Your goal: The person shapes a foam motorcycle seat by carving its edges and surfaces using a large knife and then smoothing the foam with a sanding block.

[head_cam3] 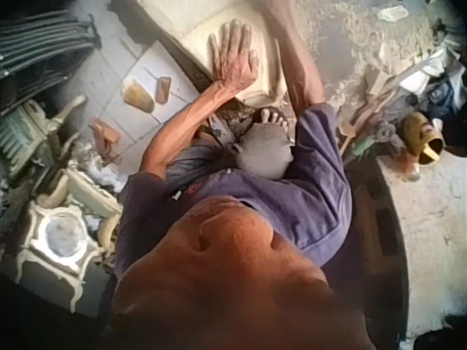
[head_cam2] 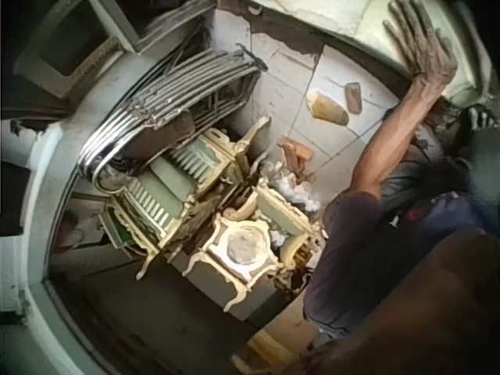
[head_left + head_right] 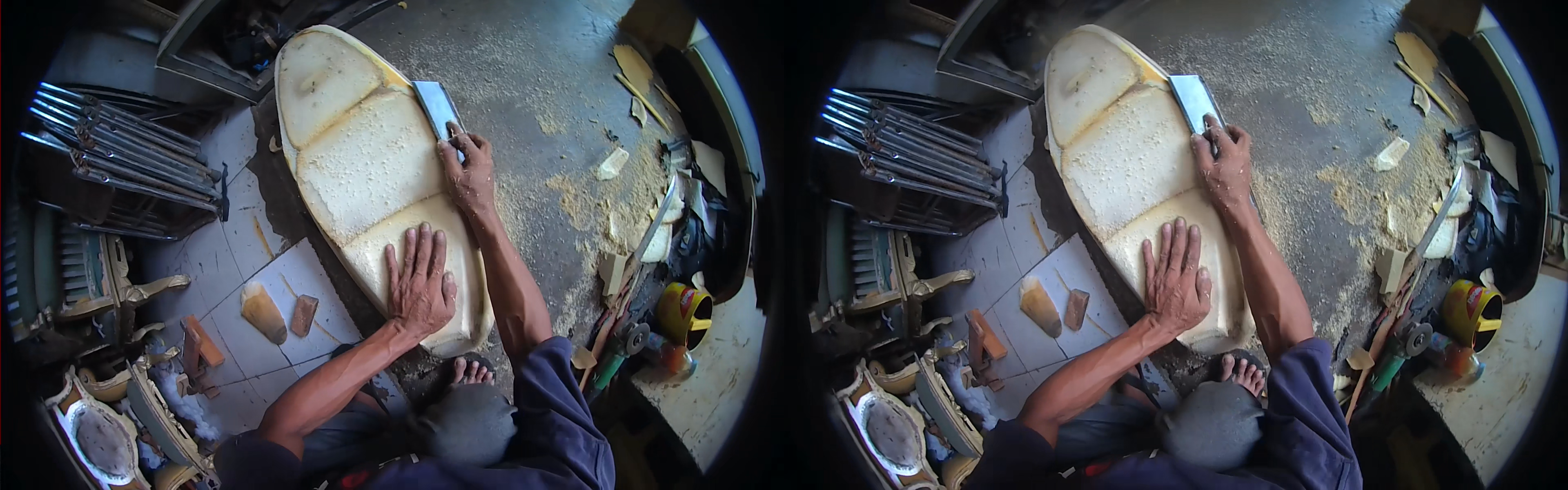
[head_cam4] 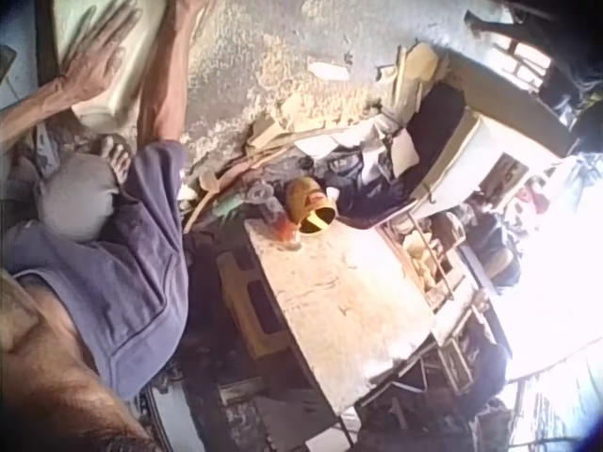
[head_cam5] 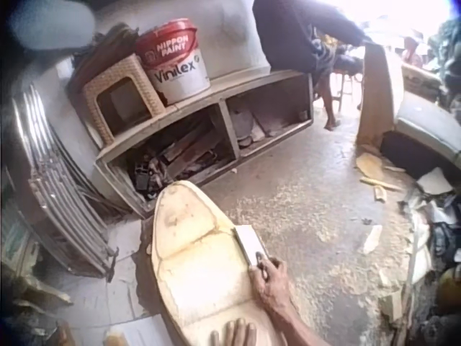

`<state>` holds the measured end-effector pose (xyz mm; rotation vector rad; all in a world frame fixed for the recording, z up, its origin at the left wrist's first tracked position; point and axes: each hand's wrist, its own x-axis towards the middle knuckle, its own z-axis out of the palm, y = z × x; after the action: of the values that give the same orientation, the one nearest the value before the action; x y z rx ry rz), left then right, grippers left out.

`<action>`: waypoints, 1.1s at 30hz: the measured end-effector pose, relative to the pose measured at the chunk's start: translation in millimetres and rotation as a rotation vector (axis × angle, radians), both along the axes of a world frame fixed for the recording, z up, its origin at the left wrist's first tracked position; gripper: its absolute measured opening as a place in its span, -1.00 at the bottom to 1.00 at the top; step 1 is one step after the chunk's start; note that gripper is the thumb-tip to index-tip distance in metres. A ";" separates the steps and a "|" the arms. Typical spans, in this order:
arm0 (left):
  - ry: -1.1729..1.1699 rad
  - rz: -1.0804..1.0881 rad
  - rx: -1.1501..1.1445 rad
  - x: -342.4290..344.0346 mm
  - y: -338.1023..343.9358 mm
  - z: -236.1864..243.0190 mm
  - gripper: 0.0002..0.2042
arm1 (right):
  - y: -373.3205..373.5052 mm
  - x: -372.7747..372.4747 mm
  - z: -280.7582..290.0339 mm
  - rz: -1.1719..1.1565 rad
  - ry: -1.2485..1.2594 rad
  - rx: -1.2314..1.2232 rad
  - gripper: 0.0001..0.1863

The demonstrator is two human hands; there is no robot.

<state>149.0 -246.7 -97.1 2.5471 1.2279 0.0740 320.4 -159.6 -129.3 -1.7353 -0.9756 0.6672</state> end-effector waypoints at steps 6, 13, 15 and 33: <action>0.025 0.053 0.018 -13.8 1.5 -2.0 -0.29 | -180.3 -55.6 3.6 0.129 0.005 -0.027 -0.45; 0.000 0.006 0.045 4.9 -1.2 -4.9 -0.28 | -18.4 7.6 -27.3 -0.030 -0.059 0.025 -0.52; 0.038 0.034 0.049 -7.2 3.6 -5.4 -0.28 | -66.5 -26.4 -21.7 0.022 0.152 0.019 -0.50; 0.076 -0.007 0.050 -23.8 15.1 -0.5 -0.30 | -171.3 -55.6 -4.5 0.128 0.023 0.051 -0.47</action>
<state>125.3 -231.6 -97.6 2.6196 1.2598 0.0061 264.8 -330.9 -133.8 -1.6272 -1.0852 0.7366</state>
